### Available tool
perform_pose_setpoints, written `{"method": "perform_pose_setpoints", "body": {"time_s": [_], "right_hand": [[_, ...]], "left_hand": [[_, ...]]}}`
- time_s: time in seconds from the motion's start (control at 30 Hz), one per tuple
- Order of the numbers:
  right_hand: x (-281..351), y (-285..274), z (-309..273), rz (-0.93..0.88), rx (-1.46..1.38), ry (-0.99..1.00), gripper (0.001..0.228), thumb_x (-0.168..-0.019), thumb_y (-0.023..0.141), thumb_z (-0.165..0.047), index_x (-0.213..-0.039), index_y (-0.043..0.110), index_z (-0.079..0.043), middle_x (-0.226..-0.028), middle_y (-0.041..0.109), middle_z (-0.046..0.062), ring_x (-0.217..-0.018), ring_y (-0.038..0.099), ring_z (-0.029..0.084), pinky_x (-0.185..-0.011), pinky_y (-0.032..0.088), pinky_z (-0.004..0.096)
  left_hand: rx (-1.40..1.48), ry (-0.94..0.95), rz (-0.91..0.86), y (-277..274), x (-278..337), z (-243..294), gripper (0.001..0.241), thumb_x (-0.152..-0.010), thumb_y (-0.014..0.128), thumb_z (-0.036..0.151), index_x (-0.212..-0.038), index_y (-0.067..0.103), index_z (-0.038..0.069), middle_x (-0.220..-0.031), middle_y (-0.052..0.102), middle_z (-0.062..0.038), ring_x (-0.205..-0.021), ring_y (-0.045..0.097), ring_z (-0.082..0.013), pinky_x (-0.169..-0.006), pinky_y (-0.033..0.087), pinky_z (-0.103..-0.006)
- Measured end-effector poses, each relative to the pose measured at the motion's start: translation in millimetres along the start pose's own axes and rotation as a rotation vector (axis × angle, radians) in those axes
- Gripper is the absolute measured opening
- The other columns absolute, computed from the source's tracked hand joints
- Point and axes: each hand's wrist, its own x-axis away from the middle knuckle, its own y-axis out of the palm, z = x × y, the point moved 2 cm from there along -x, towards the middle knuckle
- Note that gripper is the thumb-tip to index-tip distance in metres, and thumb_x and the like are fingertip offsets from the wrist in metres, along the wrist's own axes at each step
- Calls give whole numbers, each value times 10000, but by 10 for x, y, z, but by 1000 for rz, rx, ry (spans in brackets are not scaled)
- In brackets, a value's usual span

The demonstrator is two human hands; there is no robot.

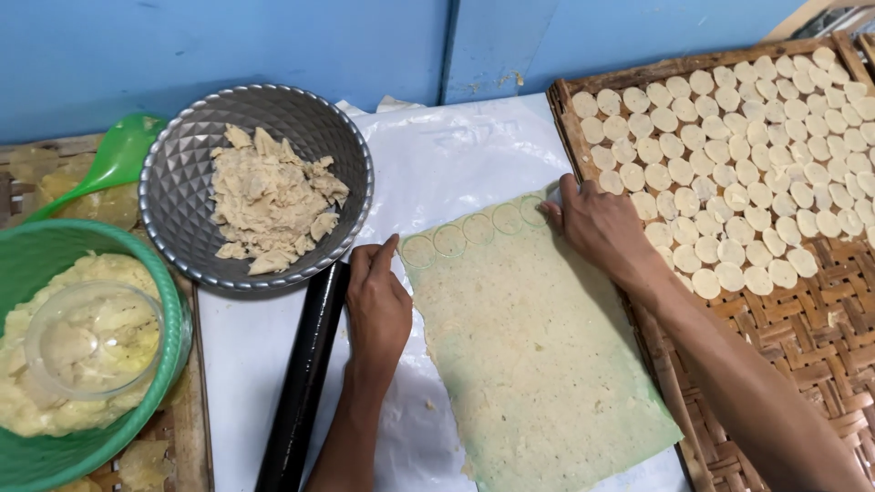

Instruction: Using a rolling pin to flatten dough and a small round cutter to stamp out circles of dough on a workbench.

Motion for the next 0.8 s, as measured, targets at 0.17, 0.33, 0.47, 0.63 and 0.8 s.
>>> {"method": "perform_pose_setpoints", "body": {"time_s": [0.17,0.33,0.47,0.63,0.8], "right_hand": [[19,-13,-24,29,-2,35,450,-1071,260,-484,-1157,438,-79,-969,659,230,-783,744,494,-697,561,580],[95,-112,-18,-7,-191,11,494,-1058,244,-498,-1232,413,-68,-1000,652,273,-818,713,564,-729,556,623],[383,-375,-390,144,-330,145,482,-1073,420,-468,-1261,405,-25,-911,664,325,-788,691,581,-711,544,659],[700,-541,-1233,73,-579,-148,501,-958,573,-392,-1330,441,-85,-1013,697,295,-831,707,541,-724,570,660],[645,-599,-1592,-75,-335,-321,446,-1023,419,-413,-1346,434,-107,-1001,580,122,-895,711,402,-722,595,561]], "left_hand": [[12,12,11,-21,-11,34,436,-900,456,-133,-1260,664,1,-1044,550,-111,-1010,655,-317,-851,546,-413],[25,8,4,-36,-6,22,457,-873,489,-131,-1281,654,-9,-1058,560,-129,-985,649,-341,-851,531,-428],[29,2,22,-35,-4,6,446,-872,514,-107,-1275,660,14,-1084,549,-112,-999,645,-320,-870,534,-409],[83,-11,0,-32,-7,-46,461,-868,490,-122,-1278,659,3,-1071,555,-114,-984,653,-327,-866,534,-395],[68,11,35,62,-3,-140,445,-874,489,-94,-1265,667,21,-1052,559,-94,-974,653,-320,-844,523,-384]]}}
